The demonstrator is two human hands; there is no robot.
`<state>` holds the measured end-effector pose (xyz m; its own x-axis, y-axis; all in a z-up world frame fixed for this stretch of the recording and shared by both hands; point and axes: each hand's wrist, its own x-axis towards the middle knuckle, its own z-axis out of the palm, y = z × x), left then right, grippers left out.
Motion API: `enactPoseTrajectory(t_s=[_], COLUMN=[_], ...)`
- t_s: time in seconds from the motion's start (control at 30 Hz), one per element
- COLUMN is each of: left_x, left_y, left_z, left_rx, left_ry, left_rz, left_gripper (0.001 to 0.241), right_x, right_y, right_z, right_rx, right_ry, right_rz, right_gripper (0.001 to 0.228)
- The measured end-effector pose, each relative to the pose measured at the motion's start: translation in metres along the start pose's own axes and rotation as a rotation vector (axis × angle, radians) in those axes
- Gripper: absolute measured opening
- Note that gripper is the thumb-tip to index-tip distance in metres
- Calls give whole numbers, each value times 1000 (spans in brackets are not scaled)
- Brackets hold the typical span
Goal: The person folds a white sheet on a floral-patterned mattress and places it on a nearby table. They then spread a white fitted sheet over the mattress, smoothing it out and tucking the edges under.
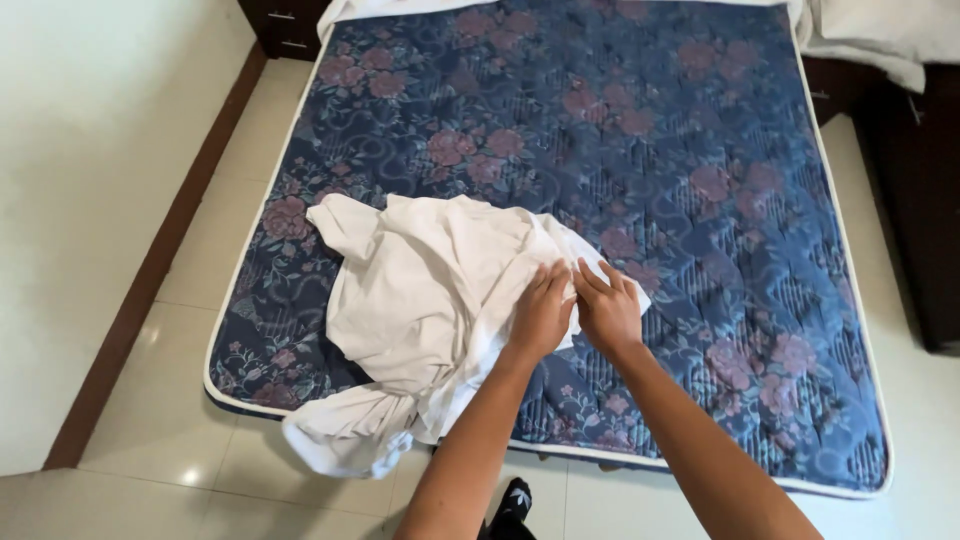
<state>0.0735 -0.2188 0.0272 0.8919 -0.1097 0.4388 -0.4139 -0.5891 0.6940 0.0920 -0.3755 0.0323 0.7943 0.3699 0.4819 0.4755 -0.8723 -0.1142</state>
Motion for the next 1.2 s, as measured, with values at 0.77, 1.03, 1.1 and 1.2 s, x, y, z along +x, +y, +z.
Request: enactPoseTrajectory(t_s=[0.77, 1.03, 1.1, 1.2], left_x=[-190, -315, -350, -367], left_y=[-87, -152, -173, -177], left_z=[-156, -164, -152, -151], left_rx=[247, 289, 291, 318], left_ry=[153, 50, 10, -94], left_rz=[-311, -671, -726, -819], left_gripper=[49, 71, 79, 81], right_x=[-29, -54, -70, -92], right_y=[-95, -209, -235, -265], right_z=[22, 54, 66, 91], right_rx=[160, 297, 273, 210], right_ry=[-318, -475, -528, -602], right_rz=[-137, -352, -448, -579], right_gripper=[70, 75, 78, 85])
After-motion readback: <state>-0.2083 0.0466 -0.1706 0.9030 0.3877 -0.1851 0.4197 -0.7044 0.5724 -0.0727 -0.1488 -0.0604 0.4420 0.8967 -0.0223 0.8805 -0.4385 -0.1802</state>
